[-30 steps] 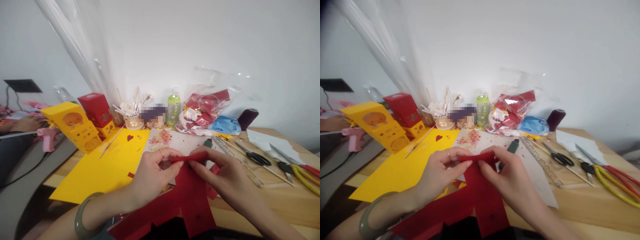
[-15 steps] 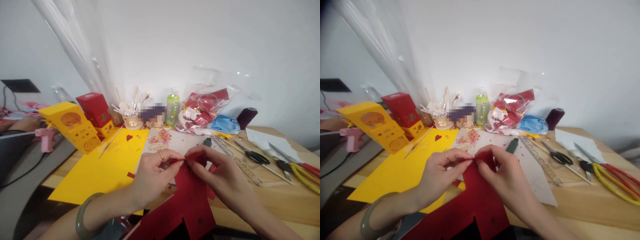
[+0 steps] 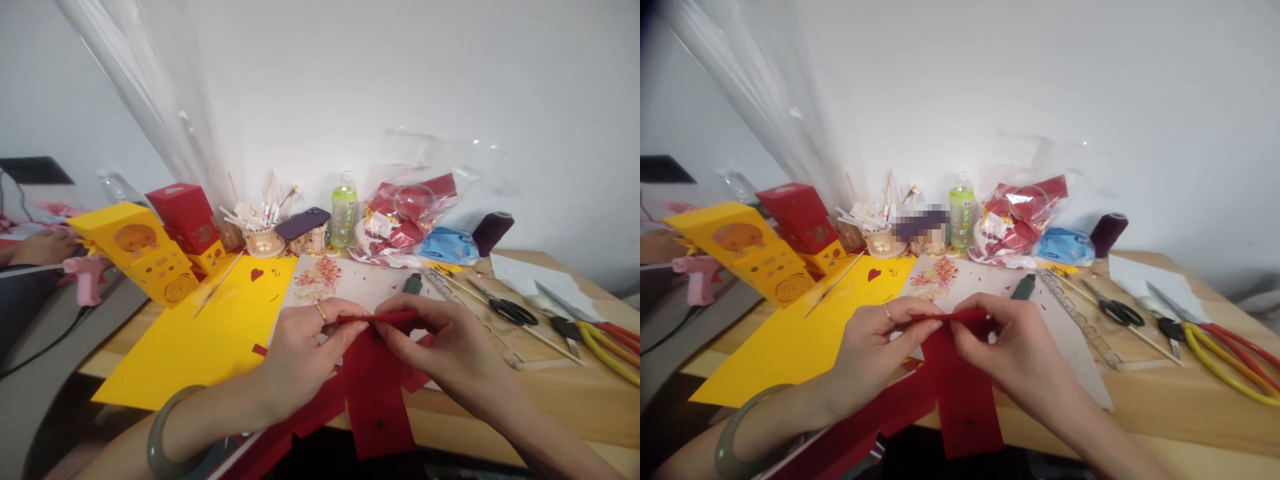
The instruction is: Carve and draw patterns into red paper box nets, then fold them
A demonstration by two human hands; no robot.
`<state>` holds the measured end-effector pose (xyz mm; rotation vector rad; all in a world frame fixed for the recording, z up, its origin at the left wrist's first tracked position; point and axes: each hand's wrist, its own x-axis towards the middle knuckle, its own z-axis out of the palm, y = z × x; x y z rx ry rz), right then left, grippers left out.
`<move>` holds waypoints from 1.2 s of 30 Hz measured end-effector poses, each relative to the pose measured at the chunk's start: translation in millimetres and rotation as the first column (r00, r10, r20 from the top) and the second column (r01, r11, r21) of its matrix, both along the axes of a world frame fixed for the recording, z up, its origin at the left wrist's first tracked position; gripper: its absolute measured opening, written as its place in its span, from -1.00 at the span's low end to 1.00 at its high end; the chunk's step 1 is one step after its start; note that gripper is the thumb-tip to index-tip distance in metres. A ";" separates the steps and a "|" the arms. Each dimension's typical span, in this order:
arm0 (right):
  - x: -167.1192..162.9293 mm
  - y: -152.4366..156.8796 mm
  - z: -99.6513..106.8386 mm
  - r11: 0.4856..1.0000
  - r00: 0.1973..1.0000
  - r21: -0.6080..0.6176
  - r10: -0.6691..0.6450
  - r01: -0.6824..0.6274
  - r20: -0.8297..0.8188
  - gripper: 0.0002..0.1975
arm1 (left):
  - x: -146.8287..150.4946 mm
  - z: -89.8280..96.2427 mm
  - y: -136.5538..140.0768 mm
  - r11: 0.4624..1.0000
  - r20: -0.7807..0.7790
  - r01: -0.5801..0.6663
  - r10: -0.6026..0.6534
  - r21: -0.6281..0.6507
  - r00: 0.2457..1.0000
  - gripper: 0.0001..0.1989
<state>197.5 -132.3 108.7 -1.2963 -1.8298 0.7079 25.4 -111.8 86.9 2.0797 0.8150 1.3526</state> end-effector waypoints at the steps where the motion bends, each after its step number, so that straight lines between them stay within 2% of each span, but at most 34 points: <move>1: 0.3 -0.2 0.1 1.000 1.000 -0.012 0.006 -0.006 -0.001 -0.85 | 0.0 0.4 -0.4 1.000 0.004 0.003 -0.003 -0.010 1.000 -0.88; 8: 0.0 -1.1 -1.1 0.999 0.999 -0.035 0.028 -0.028 0.025 -0.86 | -1.2 1.1 -0.6 0.998 0.020 0.029 -0.028 -0.055 0.999 -0.86; 14: -3.5 0.0 -3.7 0.998 1.000 -0.064 -0.007 0.009 0.025 -0.87 | -1.7 -0.3 1.3 0.997 0.033 0.043 -0.041 -0.063 0.999 -0.85; 18: -3.7 -1.6 -2.7 0.996 1.000 -0.089 -0.005 0.005 0.006 -0.86 | 0.1 0.2 1.5 0.986 0.083 0.063 -0.051 -0.152 0.995 -0.86; 21: -3.3 -4.1 0.1 0.994 1.000 -0.107 -0.014 0.013 -0.013 -0.85 | 1.7 3.6 2.8 0.935 0.163 0.129 -0.078 -0.331 0.983 -0.90; 24: -2.8 -5.4 3.3 0.995 0.999 -0.093 -0.037 0.036 -0.011 -0.86 | 2.1 8.3 5.8 0.831 0.220 0.212 -0.112 -0.515 0.969 -0.92; 26: -2.1 -5.0 4.1 0.994 0.999 -0.103 -0.040 0.038 -0.016 -0.86 | 1.8 10.8 7.8 0.766 0.228 0.249 -0.137 -0.593 0.964 -0.91; 28: -1.0 -3.8 3.4 0.992 0.999 -0.124 -0.029 0.027 -0.013 -0.86 | 1.5 11.9 9.0 0.735 0.224 0.257 -0.147 -0.627 0.964 -0.91; 30: 0.2 -2.6 2.2 0.992 1.000 -0.124 -0.016 0.016 0.004 -0.86 | 1.4 11.7 9.3 0.740 0.220 0.252 -0.144 -0.624 0.965 -0.92; 33: 1.5 -2.7 2.0 0.998 1.000 -0.061 -0.001 0.001 0.002 -0.85 | 1.2 10.9 8.0 0.766 0.206 0.247 -0.152 -0.593 0.967 -0.93; 36: 3.5 -6.8 4.7 0.999 0.998 -0.010 0.043 -0.043 -0.048 -0.83 | -0.7 12.9 6.3 0.841 0.141 0.185 -0.131 -0.509 0.981 -0.95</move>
